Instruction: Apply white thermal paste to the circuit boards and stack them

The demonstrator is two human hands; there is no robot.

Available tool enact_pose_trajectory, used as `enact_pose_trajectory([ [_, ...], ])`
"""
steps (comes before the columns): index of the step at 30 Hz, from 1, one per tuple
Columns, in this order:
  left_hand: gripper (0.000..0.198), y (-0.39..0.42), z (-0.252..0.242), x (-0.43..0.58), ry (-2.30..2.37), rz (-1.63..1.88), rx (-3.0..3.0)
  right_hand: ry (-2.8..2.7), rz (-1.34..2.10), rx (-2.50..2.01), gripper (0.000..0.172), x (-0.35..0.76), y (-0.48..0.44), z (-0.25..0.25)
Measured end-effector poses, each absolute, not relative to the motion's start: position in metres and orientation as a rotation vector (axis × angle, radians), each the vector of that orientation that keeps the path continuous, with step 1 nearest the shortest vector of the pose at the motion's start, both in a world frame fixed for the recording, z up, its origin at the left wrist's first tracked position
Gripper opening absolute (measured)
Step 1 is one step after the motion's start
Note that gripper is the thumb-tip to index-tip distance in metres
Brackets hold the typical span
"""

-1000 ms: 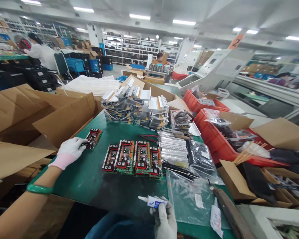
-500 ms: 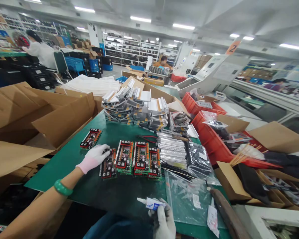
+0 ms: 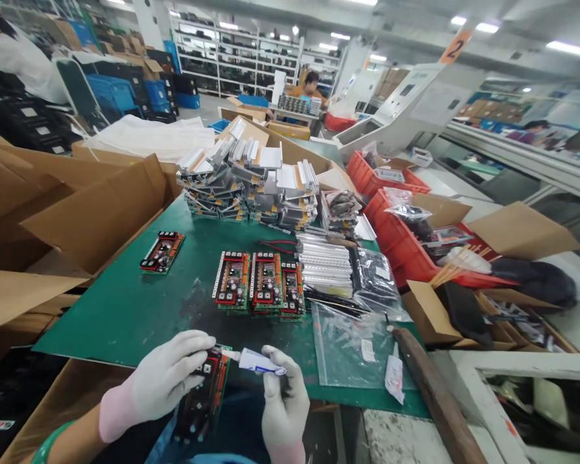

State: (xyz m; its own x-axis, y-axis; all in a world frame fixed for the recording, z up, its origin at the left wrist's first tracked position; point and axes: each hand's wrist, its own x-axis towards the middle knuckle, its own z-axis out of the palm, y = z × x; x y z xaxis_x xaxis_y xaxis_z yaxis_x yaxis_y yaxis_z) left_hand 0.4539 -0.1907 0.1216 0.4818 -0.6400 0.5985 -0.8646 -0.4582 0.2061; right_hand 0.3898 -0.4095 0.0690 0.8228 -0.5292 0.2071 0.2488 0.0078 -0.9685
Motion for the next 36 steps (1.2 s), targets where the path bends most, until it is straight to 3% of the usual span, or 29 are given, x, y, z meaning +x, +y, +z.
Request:
enact_pose_trajectory([
  [3, 0.012, -0.199, 0.119, 0.454, -1.321, 0.636, 2.216, 0.154, -0.715, -1.602, 0.011, 0.39, -0.413, 0.074],
  [11, 0.01, -0.203, 0.117, 0.455, -1.442, 0.653, 2.276, -0.056, -0.805, -1.826, 0.009, 0.389, -0.426, 0.083],
  [16, 0.018, -0.205, 0.115, 0.456, -1.418, 0.694, 2.267, -0.126, -0.808, -1.828, 0.009, 0.389, -0.427, 0.081],
  [22, 0.013, -0.212, 0.115, 0.459, -1.368, 0.72, 2.187, 0.058, -0.795, -1.73, 0.007, 0.388, -0.421, 0.071],
  [27, 0.013, -0.214, 0.106, 0.46, -1.318, 0.671, 2.191, 0.336, -0.627, -1.585, 0.018, 0.391, -0.42, 0.067],
  [32, 0.019, -0.21, 0.083, 0.47, -0.951, 0.574, 2.412, 0.447, -0.493, -1.409, 0.031, 0.393, -0.418, 0.057],
  [36, 0.028, -0.199, 0.072, 0.48, -0.882, 0.494, 2.465, 0.364, -0.493, -1.535, 0.025, 0.387, -0.413, 0.047],
])
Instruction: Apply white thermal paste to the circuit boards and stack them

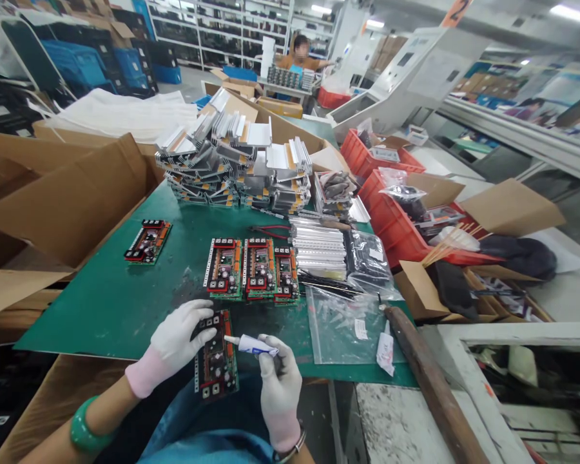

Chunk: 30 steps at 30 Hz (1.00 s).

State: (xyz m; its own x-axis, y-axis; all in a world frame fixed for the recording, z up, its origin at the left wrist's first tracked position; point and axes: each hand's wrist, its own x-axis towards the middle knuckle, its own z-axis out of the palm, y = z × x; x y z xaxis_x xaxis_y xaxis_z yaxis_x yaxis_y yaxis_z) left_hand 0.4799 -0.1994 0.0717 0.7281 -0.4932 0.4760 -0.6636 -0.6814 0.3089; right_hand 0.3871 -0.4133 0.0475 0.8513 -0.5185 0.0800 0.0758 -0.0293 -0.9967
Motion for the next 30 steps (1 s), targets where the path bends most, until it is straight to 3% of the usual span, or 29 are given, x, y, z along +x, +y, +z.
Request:
enact_pose_trajectory([
  [5, 0.06, -0.192, 0.066, 0.485, -1.306, 0.399, 2.3, 0.084, -0.65, -1.828, 0.013, 0.384, -0.41, 0.05],
  [8, 0.068, -0.194, 0.066, 0.486, -1.351, 0.312, 2.337, -0.132, -0.739, -1.937, 0.014, 0.388, -0.409, 0.055],
  [15, 0.059, -0.198, 0.071, 0.484, -1.259, 0.213, 2.293, -0.408, -0.756, -2.148, 0.021, 0.4, -0.406, 0.066],
  [30, 0.051, -0.196, 0.064, 0.48, -1.207, 0.242, 2.246, -0.644, -0.843, -2.121, 0.03, 0.4, -0.408, 0.06],
])
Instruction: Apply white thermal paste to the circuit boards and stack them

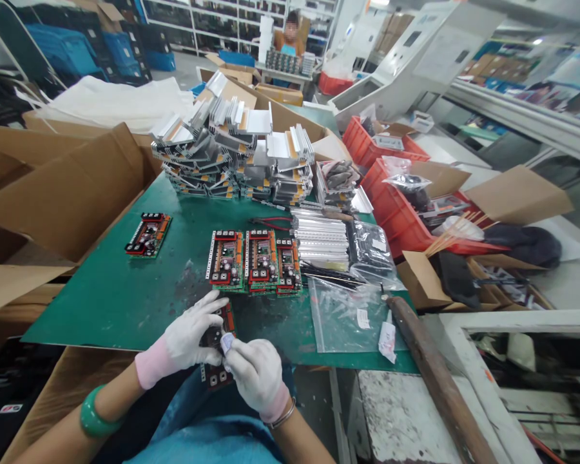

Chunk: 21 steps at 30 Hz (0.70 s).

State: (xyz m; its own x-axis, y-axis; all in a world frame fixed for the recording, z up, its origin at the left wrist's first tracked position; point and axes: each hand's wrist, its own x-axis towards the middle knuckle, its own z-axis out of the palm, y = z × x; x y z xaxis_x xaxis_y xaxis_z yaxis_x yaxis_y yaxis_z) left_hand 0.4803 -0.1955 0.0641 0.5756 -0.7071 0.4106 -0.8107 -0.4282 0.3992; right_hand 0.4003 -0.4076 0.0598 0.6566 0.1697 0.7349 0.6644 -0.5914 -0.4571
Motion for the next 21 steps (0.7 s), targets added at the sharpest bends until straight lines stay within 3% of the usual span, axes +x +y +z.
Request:
enact_pose_trajectory([
  [3, 0.053, -0.194, 0.066, 0.482, -1.223, 0.231, 2.28, -0.586, -0.804, -2.066, 0.028, 0.395, -0.411, 0.053],
  [7, 0.067, -0.193, 0.07, 0.48, -1.242, 0.24, 2.358, -0.113, -0.759, -1.893, 0.013, 0.385, -0.412, 0.046],
  [12, 0.083, -0.194, 0.07, 0.462, -1.281, 0.299, 2.378, 0.132, -0.667, -1.818, 0.014, 0.37, -0.416, 0.041],
  [21, 0.074, -0.209, 0.076, 0.458, -1.304, 0.157, 2.402, -0.068, -0.761, -2.003, 0.01, 0.374, -0.418, 0.05],
])
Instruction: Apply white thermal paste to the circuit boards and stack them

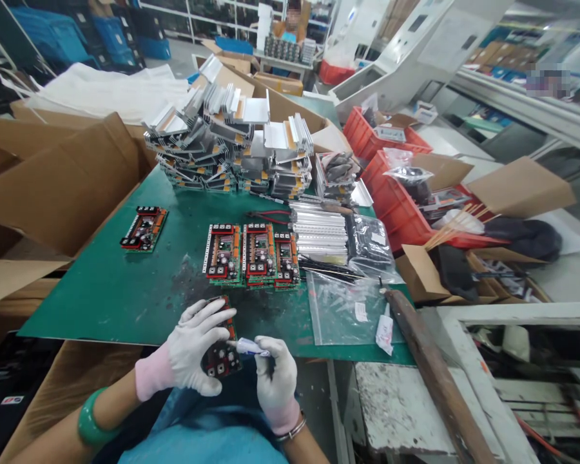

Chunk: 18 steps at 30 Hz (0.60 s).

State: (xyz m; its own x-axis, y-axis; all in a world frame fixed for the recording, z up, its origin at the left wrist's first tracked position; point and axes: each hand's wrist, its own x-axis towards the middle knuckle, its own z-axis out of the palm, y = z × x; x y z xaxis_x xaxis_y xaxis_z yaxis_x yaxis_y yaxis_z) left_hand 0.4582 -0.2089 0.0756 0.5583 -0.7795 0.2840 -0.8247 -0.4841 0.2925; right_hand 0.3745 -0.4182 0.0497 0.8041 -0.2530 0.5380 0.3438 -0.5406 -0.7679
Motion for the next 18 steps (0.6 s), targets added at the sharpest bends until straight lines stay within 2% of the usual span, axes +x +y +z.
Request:
enact_pose_trajectory([
  [4, 0.072, -0.212, 0.079, 0.46, -1.304, 0.142, 2.38, -0.083, -0.73, -2.022, 0.01, 0.375, -0.417, 0.048],
  [11, 0.075, -0.198, 0.066, 0.452, -1.292, 0.34, 2.297, -0.081, -0.747, -1.981, 0.009, 0.379, -0.413, 0.048],
  [18, 0.058, -0.196, 0.067, 0.446, -1.291, 0.504, 2.331, 0.164, -0.576, -1.759, 0.012, 0.369, -0.417, 0.04],
])
